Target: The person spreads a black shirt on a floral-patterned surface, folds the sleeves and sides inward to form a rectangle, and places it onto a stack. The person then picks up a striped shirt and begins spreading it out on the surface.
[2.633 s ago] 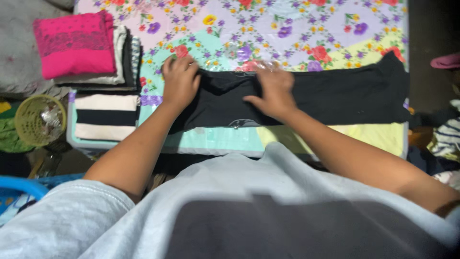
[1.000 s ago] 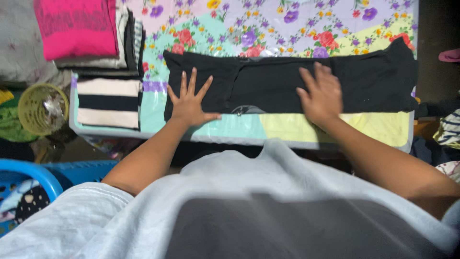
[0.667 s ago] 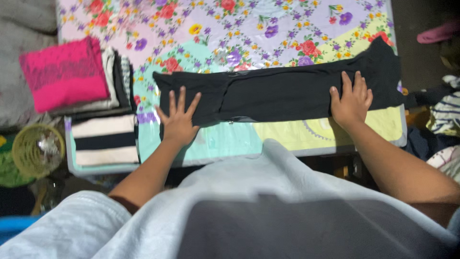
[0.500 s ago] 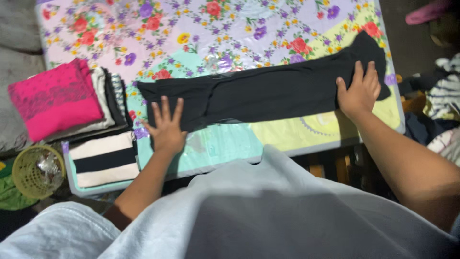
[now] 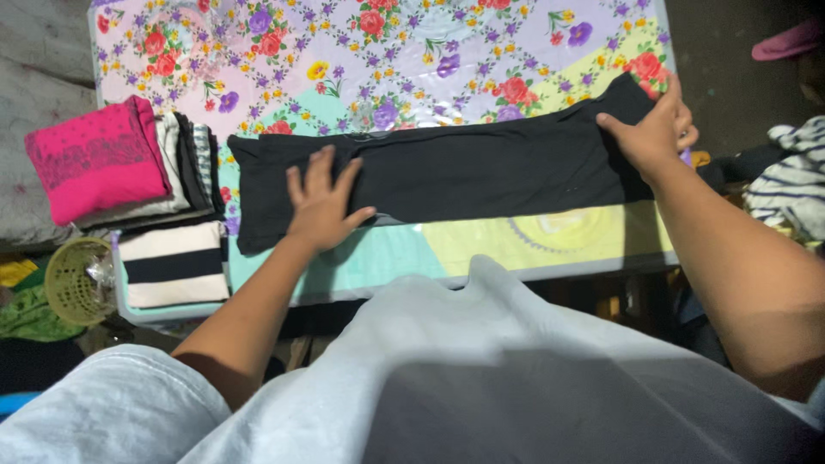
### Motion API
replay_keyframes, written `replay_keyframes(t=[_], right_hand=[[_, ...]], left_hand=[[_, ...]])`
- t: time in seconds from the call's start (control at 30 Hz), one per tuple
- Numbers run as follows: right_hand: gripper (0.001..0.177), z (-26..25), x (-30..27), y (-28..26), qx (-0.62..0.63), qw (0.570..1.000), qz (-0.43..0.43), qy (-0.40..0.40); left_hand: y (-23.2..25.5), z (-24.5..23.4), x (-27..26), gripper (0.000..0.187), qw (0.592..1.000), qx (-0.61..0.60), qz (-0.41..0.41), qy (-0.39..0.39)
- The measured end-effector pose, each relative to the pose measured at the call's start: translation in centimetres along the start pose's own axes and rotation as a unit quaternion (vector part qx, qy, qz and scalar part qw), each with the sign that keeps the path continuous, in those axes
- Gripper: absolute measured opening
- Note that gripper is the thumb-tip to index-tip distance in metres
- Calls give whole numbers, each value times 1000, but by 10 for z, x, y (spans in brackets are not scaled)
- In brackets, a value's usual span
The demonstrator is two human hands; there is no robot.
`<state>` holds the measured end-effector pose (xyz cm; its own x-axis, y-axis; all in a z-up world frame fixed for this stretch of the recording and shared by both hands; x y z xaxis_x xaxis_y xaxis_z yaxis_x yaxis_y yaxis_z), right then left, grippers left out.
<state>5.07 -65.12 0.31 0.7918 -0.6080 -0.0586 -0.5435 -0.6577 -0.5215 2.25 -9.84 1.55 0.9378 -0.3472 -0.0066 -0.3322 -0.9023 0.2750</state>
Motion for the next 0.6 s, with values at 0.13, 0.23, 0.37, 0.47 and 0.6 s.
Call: replay_keyframes(t=[0.13,0.23,0.37,0.47,0.6], right_hand=[[102,6,23,17,37,980,-186,52],[62,8,35,26,35,968,-236,76],[25,4,16,29,135,949,-275,71],[20,-16,-8,16,157,959,-236,-12],[25,-45,-36,4,109,973,-190,-69]], left_hand=[[85,13,42,87,996,-66,56,21],[146,31,78,86,993,-95,73,3],[213,54,116,85,985,-114,129,12],[250,70,137,87,979,-124,161,-1],[278,84,153,85,982,-127,140,-22]])
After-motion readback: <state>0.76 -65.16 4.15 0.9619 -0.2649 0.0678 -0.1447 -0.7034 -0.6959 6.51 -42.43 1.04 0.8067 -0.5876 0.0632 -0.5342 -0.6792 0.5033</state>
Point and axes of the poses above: each hand's wrist, its own x-axis towards the middle knuckle, its own z-axis out of the palm, y = z × x, the point moved 2 cm from there along x, towards the middle knuckle, and after that the axes turned 9 degrees about y, right-handed, at the moved point
